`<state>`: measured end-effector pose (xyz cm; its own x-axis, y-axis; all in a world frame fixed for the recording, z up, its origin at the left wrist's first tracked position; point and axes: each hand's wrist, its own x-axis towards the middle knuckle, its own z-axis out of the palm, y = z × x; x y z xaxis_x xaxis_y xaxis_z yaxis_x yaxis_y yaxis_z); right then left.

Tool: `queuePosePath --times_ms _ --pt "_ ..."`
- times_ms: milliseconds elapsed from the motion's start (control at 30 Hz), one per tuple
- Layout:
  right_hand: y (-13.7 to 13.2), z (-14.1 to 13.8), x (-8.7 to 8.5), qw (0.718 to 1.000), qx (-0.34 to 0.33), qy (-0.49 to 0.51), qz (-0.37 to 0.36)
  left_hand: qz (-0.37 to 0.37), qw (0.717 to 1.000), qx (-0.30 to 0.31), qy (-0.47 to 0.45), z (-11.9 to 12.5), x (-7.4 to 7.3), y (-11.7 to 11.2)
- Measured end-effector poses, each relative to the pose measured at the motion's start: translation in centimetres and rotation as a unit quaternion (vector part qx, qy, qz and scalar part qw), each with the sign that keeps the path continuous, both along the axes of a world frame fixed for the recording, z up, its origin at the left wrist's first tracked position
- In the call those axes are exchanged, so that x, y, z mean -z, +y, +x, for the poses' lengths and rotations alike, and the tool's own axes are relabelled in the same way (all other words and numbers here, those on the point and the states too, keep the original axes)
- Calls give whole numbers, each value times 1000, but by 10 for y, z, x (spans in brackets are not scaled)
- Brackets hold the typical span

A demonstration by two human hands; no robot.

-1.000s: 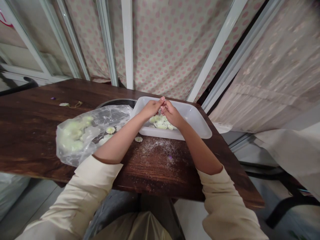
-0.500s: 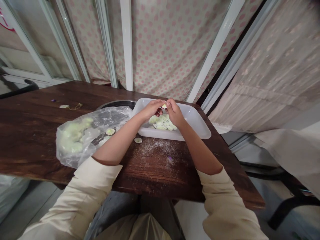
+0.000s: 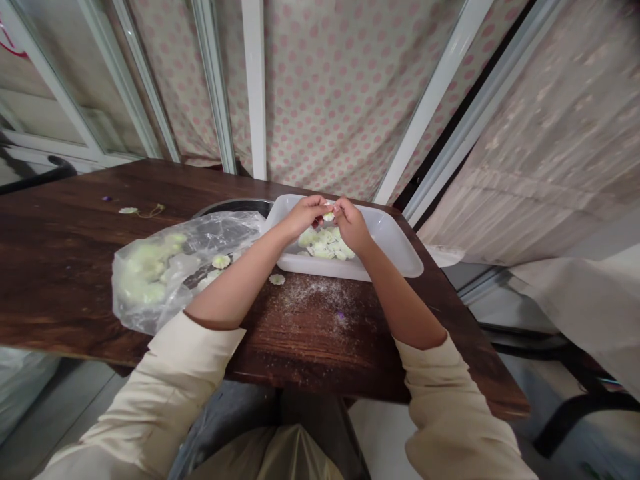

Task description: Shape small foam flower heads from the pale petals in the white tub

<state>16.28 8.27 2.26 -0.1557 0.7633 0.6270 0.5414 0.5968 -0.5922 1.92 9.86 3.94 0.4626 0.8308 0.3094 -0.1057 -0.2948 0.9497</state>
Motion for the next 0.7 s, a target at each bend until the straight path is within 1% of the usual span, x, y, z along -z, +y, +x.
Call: queuePosePath --times_ms 167,300,500,700 --pt "1 -1 1 1000 -16 7 -21 2 999 28 -16 1 -2 -3" --pt "2 -2 3 998 -46 13 -48 5 999 38 -15 1 -4 -7" --pt "5 -3 6 994 -83 22 -66 42 997 49 -32 0 -2 -5" --pt "-1 -3 1 987 -134 45 -71 45 991 100 -71 -1 -1 -5"
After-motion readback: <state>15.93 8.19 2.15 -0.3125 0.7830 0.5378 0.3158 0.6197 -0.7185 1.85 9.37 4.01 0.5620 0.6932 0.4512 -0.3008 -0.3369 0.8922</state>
